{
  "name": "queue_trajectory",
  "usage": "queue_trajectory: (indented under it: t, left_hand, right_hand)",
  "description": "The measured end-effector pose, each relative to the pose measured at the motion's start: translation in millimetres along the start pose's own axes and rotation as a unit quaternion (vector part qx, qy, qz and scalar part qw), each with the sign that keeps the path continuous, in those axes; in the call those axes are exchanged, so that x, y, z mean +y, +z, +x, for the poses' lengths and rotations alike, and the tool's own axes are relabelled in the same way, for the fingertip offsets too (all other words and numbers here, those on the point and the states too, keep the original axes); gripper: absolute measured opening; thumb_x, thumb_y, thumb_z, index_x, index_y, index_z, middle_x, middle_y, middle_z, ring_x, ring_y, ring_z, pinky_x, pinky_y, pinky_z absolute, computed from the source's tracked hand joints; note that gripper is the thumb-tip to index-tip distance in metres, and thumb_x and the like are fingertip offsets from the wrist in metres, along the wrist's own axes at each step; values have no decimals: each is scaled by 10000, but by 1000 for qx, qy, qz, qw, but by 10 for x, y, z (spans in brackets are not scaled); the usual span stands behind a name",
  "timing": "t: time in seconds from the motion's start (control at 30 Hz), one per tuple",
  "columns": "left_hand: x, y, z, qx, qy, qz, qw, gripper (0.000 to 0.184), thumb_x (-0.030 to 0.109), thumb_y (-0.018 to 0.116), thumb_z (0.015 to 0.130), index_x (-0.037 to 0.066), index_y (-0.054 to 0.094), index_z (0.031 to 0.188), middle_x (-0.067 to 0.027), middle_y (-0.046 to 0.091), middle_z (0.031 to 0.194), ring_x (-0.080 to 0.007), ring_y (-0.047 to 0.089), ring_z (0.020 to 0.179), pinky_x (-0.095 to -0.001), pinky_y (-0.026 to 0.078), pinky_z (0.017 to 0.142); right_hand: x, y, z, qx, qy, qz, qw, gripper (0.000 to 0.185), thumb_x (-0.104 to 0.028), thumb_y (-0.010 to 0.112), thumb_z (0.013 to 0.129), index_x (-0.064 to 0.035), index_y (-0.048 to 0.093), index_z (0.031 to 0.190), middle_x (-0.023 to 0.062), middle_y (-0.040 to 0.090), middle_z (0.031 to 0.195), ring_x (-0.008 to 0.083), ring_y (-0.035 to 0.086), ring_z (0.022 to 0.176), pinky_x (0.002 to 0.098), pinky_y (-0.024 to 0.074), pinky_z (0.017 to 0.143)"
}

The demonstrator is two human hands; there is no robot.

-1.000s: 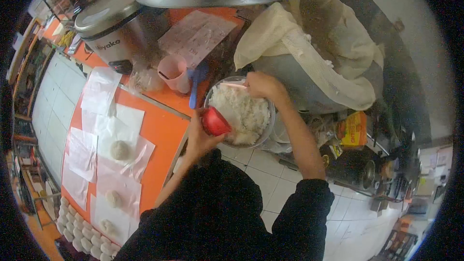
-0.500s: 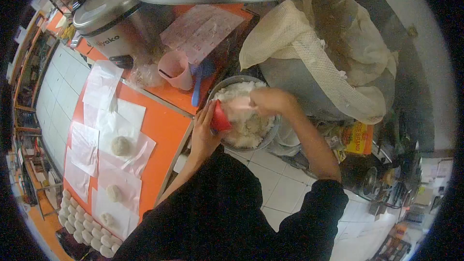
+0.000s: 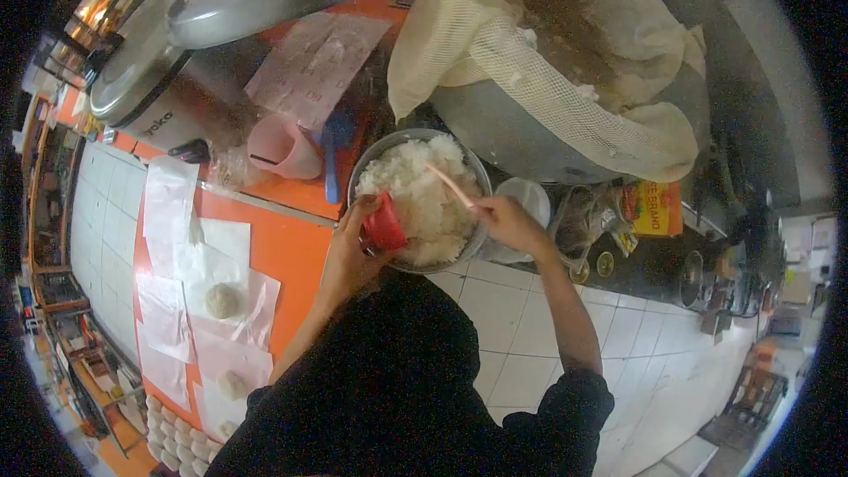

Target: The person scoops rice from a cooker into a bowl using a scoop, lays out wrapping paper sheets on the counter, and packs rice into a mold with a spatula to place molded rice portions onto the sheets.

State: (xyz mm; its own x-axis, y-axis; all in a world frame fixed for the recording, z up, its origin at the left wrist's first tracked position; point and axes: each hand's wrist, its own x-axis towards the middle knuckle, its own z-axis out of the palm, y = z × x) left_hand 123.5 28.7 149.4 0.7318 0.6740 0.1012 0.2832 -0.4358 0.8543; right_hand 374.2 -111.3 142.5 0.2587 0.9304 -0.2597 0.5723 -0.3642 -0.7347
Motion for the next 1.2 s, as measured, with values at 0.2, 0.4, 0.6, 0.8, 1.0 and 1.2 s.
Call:
queue_trajectory:
  t: [0.2, 0.4, 0.6, 0.8, 1.0, 1.2]
  left_hand:
    - [-84, 139, -1, 16, -42, -54, 998, 661, 7, 753, 570, 68, 473, 1166, -183, 424, 1294, -393, 451, 1139, -401, 426, 919]
    - [-72, 159, 34, 18, -61, -62, 996, 661, -4, 759, 569, 73, 476, 1161, -173, 409, 1313, -379, 506, 1086, -363, 495, 783]
    - [-109, 125, 52, 14, -15, -32, 999, 621, -20, 751, 585, 62, 482, 1139, -165, 419, 1306, -373, 508, 1083, -359, 502, 786]
    - [-217, 52, 100, -55, 42, 21, 997, 680, 40, 792, 614, 6, 443, 1197, -149, 397, 1311, -287, 505, 1131, -338, 542, 821]
    - [-202, -7, 100, -72, 29, -29, 997, 600, 58, 803, 607, -9, 479, 1108, -154, 429, 1283, -270, 535, 1094, -338, 559, 779]
    - [-137, 22, 59, -45, -1, -21, 999, 565, 59, 810, 584, 19, 518, 1067, -157, 470, 1250, -297, 546, 1063, -336, 560, 758]
  right_hand:
    - [-318, -2, -250, -114, 191, 274, 936, 310, -291, 473, 941, -4, 576, 999, -32, 454, 621, 22, 338, 438, 191, 260, 358]
    - [-331, 349, -343, -101, 216, 406, 882, 339, -305, 469, 943, 4, 536, 1064, -32, 415, 607, 12, 348, 436, 174, 239, 338]
    - [-536, 633, -366, -41, 1, 177, 983, 256, -190, 508, 920, 51, 566, 980, 4, 478, 616, 79, 445, 570, 263, 396, 529]
    - [-336, 359, -440, -26, 16, 140, 990, 265, -177, 507, 914, 36, 577, 1054, 14, 515, 621, 90, 475, 546, 271, 411, 514]
    - [-611, 357, -1112, -19, 259, 441, 859, 263, -243, 441, 944, -64, 520, 1121, -11, 437, 669, 12, 336, 453, 158, 207, 336]
    - [-936, 950, -918, 48, 260, 624, 735, 295, -260, 423, 956, -105, 435, 1206, 0, 394, 709, 25, 278, 450, 159, 176, 352]
